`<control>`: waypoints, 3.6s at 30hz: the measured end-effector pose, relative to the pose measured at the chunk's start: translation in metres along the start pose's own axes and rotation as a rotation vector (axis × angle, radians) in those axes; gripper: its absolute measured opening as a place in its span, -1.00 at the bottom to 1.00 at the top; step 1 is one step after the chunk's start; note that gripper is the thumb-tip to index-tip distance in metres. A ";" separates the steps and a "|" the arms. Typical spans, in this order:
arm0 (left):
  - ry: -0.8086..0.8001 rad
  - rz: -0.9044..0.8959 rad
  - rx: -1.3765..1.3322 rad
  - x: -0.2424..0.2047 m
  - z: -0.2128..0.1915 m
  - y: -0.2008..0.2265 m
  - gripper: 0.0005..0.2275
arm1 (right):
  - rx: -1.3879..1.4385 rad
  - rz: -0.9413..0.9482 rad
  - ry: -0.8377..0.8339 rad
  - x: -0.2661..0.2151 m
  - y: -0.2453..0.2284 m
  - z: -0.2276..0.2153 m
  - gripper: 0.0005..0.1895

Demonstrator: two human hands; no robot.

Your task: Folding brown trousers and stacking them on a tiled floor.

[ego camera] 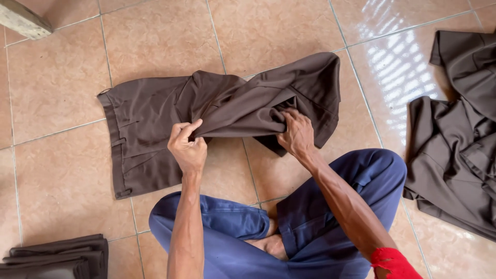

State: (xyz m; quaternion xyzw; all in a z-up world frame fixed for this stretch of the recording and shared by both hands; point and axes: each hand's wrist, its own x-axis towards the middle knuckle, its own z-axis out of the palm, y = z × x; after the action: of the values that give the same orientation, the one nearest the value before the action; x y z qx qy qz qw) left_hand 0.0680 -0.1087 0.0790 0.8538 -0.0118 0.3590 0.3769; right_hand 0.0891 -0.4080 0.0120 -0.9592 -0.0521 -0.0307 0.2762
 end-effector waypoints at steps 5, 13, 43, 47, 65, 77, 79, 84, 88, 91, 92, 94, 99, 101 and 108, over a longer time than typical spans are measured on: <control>0.071 -0.105 0.070 -0.002 -0.001 -0.014 -0.52 | -0.227 -0.351 -0.411 -0.061 -0.047 -0.009 -0.06; 0.093 -0.232 0.084 -0.044 -0.034 -0.077 -0.54 | -0.025 0.147 -0.090 -0.035 0.009 0.017 -0.69; 0.197 -0.770 0.103 -0.096 -0.031 -0.146 -0.52 | -0.355 -0.146 0.376 -0.042 0.063 -0.002 -0.43; 0.221 -0.831 0.131 -0.100 -0.026 -0.156 -0.51 | -0.377 0.058 -0.516 -0.081 0.054 0.006 -0.05; 0.148 -0.467 -0.003 -0.095 -0.037 -0.127 -0.57 | 0.087 0.452 -0.351 0.007 0.135 -0.167 -0.50; 0.126 -0.477 0.047 -0.091 -0.039 -0.119 -0.57 | 0.063 0.602 -0.204 0.050 0.204 -0.163 -0.47; 0.123 -0.486 0.030 -0.090 -0.039 -0.117 -0.56 | -0.190 0.483 -0.091 0.044 0.183 -0.141 -0.44; 0.121 -0.470 0.013 -0.096 -0.035 -0.125 -0.57 | -0.178 0.088 -0.141 0.035 0.102 -0.107 -0.53; 0.157 -0.473 0.142 -0.104 -0.030 -0.132 -0.51 | -0.241 -0.225 0.026 0.057 0.050 -0.074 -0.53; 0.156 -0.496 0.145 -0.103 -0.032 -0.131 -0.51 | -0.180 -0.292 0.109 0.087 0.016 -0.050 -0.40; 0.156 -0.519 0.143 -0.101 -0.031 -0.131 -0.52 | -0.138 -0.268 0.094 0.100 0.010 -0.042 -0.32; 0.163 -0.534 0.133 -0.101 -0.032 -0.129 -0.51 | -0.098 -0.295 0.120 0.127 0.029 -0.012 -0.28; 0.132 -0.586 0.136 -0.099 -0.035 -0.129 -0.51 | 0.260 -0.732 0.204 0.197 0.114 0.008 -0.69; 0.167 -0.569 0.124 -0.098 -0.032 -0.128 -0.50 | 0.923 -0.503 0.315 0.185 0.064 -0.063 -0.55; 0.194 -0.533 0.141 -0.097 -0.030 -0.135 -0.50 | 0.742 -0.219 0.306 0.053 0.131 -0.196 -0.42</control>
State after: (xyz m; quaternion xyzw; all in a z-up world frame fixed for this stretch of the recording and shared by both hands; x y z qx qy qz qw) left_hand 0.0172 -0.0170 -0.0537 0.8127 0.2740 0.3271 0.3969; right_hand 0.1507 -0.6182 0.1135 -0.7677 -0.1195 -0.1813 0.6029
